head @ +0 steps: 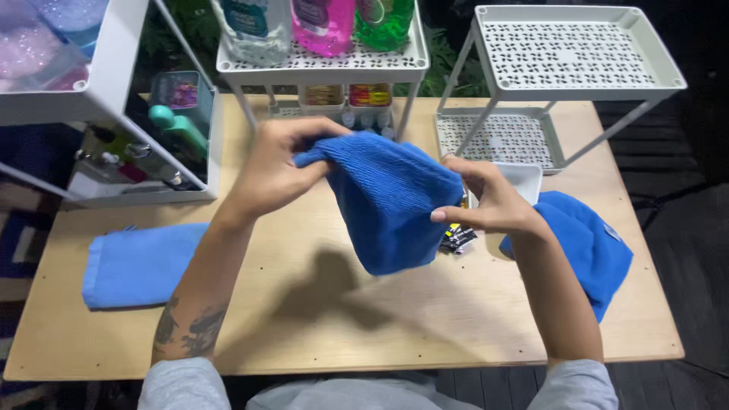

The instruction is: The person handles several pump bottles of liquid soap, placing them on a white shelf unit. Then the person folds multiple blue towels and places them on the same shelf. The scene shows a table with cleaning supplies and small packets.

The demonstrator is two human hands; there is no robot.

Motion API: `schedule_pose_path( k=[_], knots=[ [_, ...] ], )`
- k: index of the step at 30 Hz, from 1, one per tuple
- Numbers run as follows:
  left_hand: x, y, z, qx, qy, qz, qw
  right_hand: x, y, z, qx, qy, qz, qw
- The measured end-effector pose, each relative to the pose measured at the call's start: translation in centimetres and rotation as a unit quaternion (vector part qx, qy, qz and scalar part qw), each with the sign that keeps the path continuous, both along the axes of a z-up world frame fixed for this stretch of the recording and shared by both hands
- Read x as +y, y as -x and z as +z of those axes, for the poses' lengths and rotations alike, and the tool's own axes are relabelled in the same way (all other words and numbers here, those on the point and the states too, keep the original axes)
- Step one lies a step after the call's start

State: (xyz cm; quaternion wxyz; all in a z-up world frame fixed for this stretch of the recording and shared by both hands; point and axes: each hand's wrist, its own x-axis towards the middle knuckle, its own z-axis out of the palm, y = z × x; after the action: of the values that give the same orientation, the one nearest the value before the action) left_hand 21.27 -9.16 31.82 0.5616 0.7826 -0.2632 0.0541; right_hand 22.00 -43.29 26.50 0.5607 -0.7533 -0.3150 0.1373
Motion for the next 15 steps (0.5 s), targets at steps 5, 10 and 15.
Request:
schedule_pose_path(
  k=[5,10,15],
  knots=[
    [9.0,2.2,1.4,-0.147,-0.042,0.129,0.98,5.6,-0.6,1.7,-0.145,0.098,-0.052,0.983],
    [12.9,3.0,1.4,-0.154,-0.012,0.234,0.96,10.4,0.4,5.0,-0.18,0.172,-0.16,0.955],
    [9.1,3.8,3.0,-0.35,-0.082,0.125,0.925,15.9,1.8,7.4,-0.468,0.08,-0.033,0.879]
  ],
)
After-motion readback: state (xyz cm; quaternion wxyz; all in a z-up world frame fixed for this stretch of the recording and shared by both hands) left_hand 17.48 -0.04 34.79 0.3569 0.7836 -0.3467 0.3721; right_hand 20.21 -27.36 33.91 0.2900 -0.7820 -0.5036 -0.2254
